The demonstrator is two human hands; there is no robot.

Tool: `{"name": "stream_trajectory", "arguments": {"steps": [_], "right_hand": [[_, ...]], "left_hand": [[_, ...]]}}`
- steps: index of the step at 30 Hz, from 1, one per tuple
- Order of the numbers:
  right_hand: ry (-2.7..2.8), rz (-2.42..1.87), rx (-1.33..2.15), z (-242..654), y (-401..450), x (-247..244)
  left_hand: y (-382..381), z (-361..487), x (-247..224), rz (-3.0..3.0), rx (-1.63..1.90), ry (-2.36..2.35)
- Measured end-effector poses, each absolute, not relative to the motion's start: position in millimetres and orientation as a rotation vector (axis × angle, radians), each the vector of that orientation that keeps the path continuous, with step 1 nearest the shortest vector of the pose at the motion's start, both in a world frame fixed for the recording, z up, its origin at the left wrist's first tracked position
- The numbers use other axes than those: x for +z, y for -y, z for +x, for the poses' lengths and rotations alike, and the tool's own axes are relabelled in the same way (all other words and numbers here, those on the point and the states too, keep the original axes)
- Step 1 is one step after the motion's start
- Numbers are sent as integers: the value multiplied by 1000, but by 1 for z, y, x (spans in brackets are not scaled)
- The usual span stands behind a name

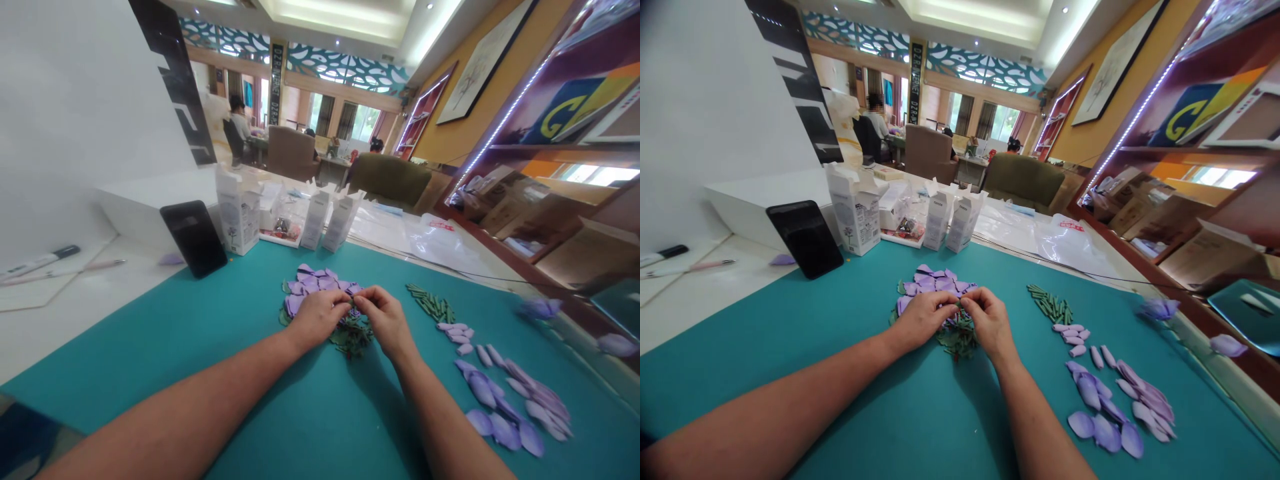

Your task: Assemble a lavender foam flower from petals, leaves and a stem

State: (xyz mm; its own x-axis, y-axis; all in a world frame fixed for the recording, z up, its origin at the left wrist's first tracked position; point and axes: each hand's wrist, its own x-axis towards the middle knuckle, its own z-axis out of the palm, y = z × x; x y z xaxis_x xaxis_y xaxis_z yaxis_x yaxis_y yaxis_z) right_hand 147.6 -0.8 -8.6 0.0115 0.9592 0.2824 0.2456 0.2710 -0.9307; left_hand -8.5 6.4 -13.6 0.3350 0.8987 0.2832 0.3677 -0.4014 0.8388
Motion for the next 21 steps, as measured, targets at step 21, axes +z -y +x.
{"name": "stream_trajectory", "arguments": {"steps": [21], "right_hand": [[1488,-1203,878,149,1,-9]], "left_hand": [[-4,-9,-13,2020,973,-1161]]}}
